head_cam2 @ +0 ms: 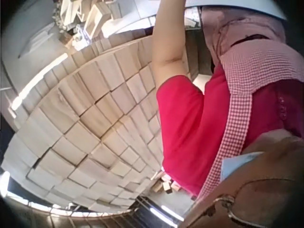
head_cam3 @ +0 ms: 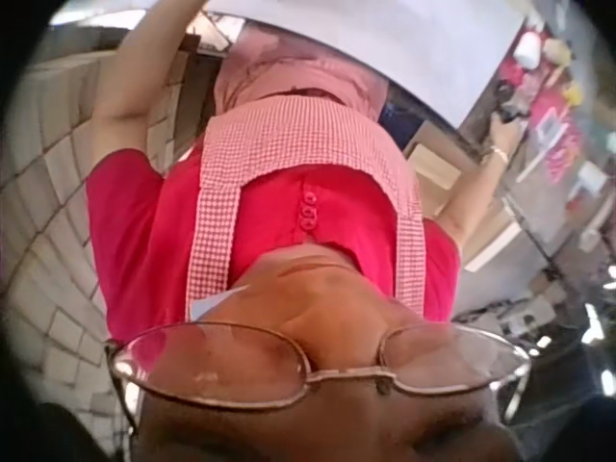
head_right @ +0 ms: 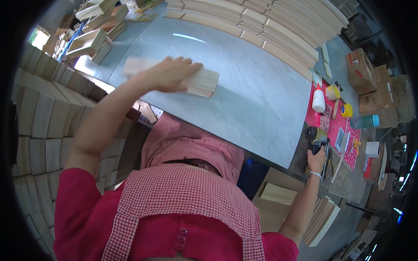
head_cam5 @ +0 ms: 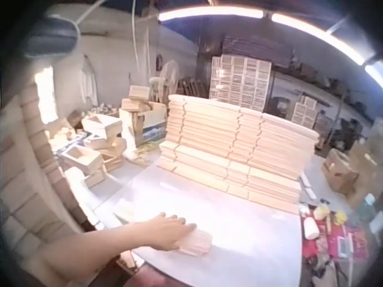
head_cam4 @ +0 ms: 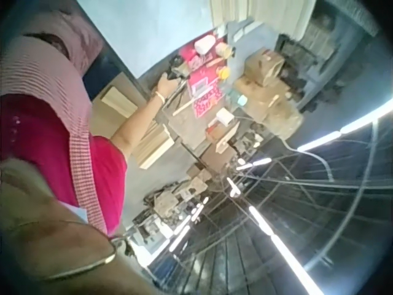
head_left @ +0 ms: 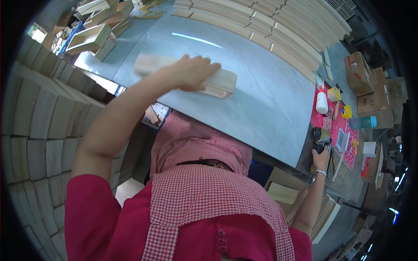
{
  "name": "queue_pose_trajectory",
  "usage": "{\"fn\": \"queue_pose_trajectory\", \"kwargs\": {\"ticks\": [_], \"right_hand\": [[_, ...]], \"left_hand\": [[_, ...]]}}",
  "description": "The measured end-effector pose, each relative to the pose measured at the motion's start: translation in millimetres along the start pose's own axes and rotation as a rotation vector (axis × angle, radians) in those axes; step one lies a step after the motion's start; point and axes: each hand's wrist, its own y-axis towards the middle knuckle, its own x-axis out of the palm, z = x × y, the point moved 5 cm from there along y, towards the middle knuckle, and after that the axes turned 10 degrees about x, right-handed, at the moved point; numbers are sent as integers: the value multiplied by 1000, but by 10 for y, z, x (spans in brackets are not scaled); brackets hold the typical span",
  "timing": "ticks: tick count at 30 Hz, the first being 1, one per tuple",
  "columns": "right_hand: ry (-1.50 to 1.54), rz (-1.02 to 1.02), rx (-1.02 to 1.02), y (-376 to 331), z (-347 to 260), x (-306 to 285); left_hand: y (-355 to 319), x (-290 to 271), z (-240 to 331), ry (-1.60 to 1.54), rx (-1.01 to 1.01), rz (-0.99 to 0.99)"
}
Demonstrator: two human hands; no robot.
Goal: The person assembles small rectangular wooden boxes by applying glue to the edges of pre-cut wooden frames and attaching wooden panels. They use a pneumatic nail gun to secure the panels to the frames, repeating the process for multiple units on a workbench.
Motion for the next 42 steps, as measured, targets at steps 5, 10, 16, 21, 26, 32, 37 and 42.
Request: {"fn": "queue_pose_trajectory", "kwargs": {"ticks": [5,10,16,21,26,32,37,42], "right_hand": [[-36,59,-98,52,30,-34],[118,-68,31,131,48,-192],[128,-137,-51,-424,-960,-1027],[156,-61,-534,-927,-2088,-1405],[339,-323,-856,-1379,-3142,-1534],[218,-413,-969,-1656,-3734,-1617],[165,-436,-973,-1594,-3843,-1644],[178,-469,-932,-1562,-3856,-1609]], "left_hand": [[48,145,-269,138,162,132],[-54,238,-103,97,73,449],[-53,286,0,96,-60,459],[-52,331,40,162,-77,624],[13,288,96,50,-131,560],[73,236,124,22,-119,516],[171,191,117,-94,-134,481],[191,211,119,-104,-162,553]]}}
